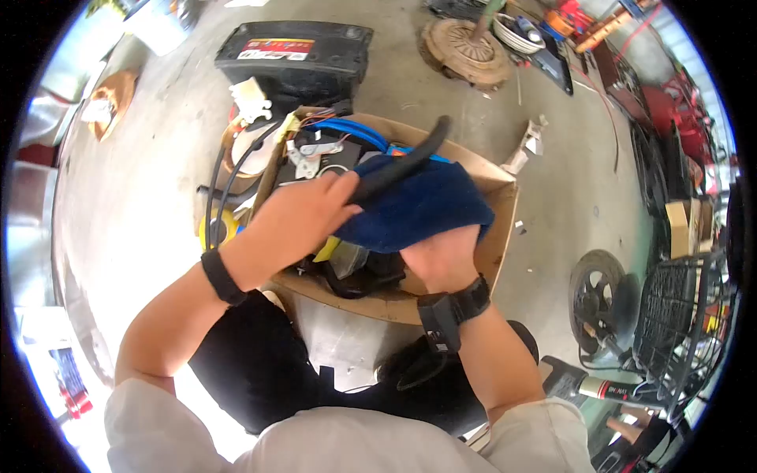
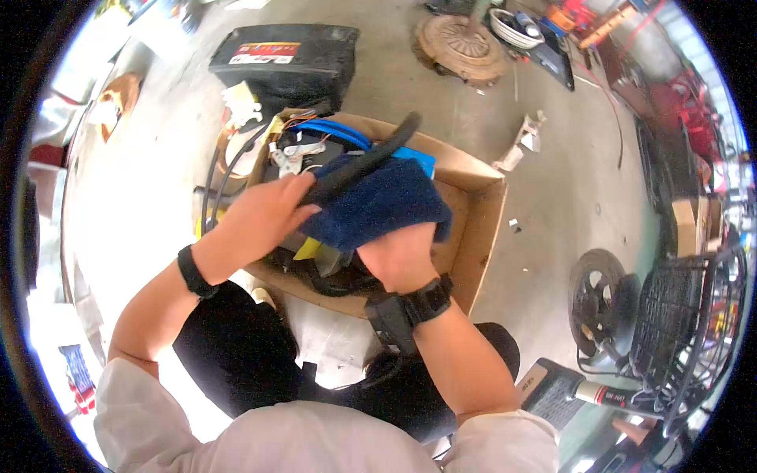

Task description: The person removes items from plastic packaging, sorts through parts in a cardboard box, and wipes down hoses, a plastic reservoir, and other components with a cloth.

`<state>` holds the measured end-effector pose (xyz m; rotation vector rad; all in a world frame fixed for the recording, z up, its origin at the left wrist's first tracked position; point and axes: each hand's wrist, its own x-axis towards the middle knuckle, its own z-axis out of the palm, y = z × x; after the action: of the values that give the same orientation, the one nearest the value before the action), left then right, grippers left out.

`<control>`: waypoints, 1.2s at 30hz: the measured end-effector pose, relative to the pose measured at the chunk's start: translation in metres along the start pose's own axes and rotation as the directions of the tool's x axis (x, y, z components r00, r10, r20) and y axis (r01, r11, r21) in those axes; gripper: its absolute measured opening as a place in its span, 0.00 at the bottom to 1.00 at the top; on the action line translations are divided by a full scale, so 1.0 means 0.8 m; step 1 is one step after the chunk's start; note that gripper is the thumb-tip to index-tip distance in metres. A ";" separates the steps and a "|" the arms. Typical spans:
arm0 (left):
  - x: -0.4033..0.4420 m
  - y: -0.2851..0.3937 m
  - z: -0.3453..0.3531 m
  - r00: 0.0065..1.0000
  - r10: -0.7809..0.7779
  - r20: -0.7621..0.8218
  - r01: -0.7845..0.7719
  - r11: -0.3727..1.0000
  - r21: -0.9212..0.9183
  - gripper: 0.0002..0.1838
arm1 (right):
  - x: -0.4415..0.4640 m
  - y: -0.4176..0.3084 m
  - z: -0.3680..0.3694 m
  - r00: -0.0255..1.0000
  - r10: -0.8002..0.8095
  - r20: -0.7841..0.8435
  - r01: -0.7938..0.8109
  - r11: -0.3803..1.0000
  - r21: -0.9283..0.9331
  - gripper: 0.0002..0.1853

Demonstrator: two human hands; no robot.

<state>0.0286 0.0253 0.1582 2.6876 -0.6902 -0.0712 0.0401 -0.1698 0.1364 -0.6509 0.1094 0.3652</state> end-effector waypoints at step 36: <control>0.086 0.163 0.027 0.999 -0.033 -0.015 0.020 0.853 -0.521 0.21 | 0.008 -0.113 -0.086 0.957 -0.285 -0.062 0.287 0.957 0.035 0.11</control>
<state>0.0266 -0.1210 0.1875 2.1682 -0.5306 -0.2033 0.0798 -0.2764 0.1324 -0.6237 0.0753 0.0644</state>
